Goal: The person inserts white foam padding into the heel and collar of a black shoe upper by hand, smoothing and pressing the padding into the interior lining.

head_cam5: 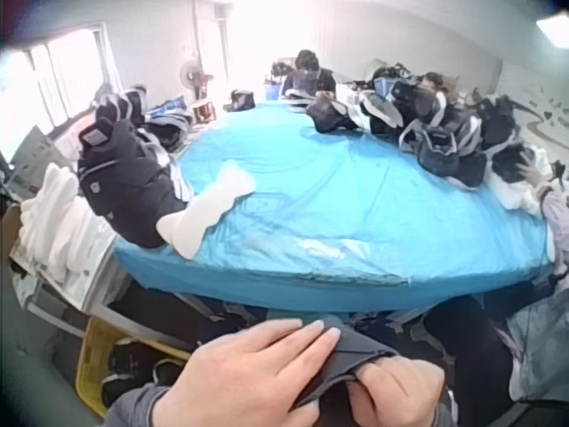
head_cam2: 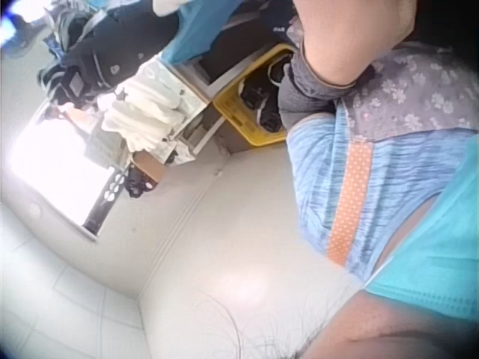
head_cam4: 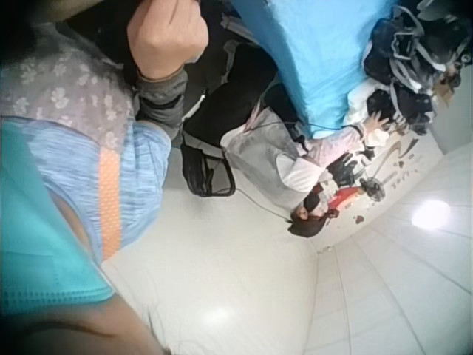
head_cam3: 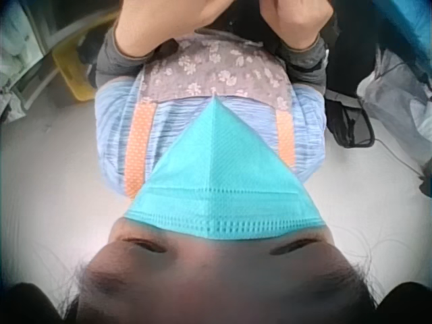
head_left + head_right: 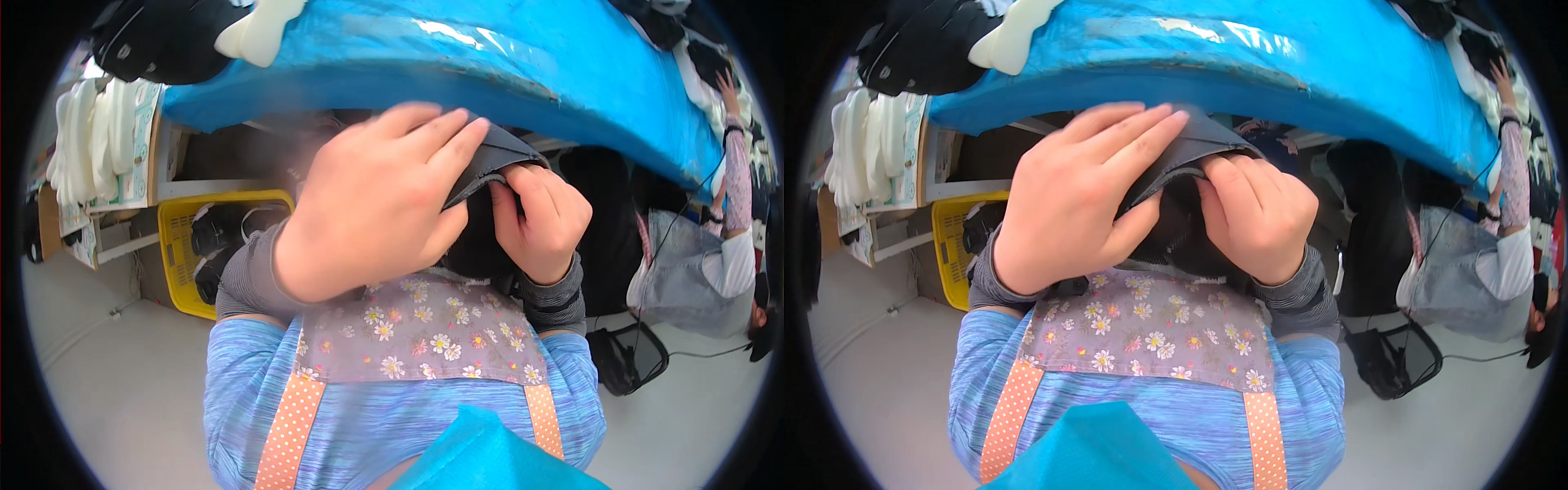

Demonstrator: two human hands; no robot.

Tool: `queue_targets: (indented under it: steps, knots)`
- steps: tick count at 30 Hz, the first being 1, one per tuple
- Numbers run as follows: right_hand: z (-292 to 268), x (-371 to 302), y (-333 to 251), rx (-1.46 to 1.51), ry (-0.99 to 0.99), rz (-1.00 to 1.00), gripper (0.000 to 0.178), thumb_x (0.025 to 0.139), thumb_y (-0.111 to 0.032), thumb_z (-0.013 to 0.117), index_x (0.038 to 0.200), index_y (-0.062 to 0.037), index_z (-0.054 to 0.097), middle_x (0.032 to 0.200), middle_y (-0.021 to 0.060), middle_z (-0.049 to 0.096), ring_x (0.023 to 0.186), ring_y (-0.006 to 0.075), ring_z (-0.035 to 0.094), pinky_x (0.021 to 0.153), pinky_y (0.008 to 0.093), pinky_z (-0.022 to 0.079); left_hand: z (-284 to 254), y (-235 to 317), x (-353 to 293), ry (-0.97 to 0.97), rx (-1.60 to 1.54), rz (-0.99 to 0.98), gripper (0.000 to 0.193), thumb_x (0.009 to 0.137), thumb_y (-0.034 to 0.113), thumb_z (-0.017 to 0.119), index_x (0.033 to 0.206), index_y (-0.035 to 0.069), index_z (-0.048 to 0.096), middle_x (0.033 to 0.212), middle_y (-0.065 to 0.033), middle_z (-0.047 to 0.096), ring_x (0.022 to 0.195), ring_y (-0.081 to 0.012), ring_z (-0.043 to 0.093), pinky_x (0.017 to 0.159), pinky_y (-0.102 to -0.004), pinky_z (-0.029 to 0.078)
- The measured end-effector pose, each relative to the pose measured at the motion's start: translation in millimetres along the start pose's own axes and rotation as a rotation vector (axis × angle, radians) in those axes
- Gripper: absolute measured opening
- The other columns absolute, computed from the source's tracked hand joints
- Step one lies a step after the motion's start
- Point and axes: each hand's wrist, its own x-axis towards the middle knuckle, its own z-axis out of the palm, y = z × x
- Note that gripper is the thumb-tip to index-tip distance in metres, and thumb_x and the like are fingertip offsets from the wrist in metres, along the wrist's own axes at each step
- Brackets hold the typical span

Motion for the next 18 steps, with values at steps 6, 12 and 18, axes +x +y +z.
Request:
queue_targets:
  steps: [6,12,18]
  knots:
    - [9,-29,0,0.094,-0.061,-0.008,0.018,0.072,-0.009,0.074,0.086,-0.0057,0.064,0.068,0.0041,0.056,0.058,0.0209,0.058,0.049,0.033,0.044,40,-16,1,-0.135,-0.386,0.155,0.069,0.068,0.003,0.049,0.137,-0.001,0.05,0.133,-0.0223,0.056,0.122,-0.0395,0.055,0.103,-0.044,0.046]
    - [11,-54,-12,0.169,-0.164,-0.086,0.017,0.067,-0.005,0.073,0.081,-0.006,0.063,0.065,0.0028,0.054,0.056,0.0194,0.057,0.047,0.0322,0.043,43,-20,-3,-0.266,-0.428,0.121,0.067,0.068,0.005,0.049,0.135,-0.001,0.052,0.128,-0.0226,0.06,0.117,-0.039,0.058,0.101,-0.0431,0.047]
    - [13,-56,-6,0.198,0.007,0.145,0.017,0.069,-0.008,0.075,0.081,-0.006,0.063,0.066,0.0051,0.06,0.056,0.0226,0.06,0.048,0.0338,0.046,39,-4,-8,-0.3,-0.349,0.123,0.055,0.077,0.002,0.054,0.132,-0.001,0.055,0.128,-0.0217,0.061,0.117,-0.0373,0.059,0.098,-0.042,0.049]
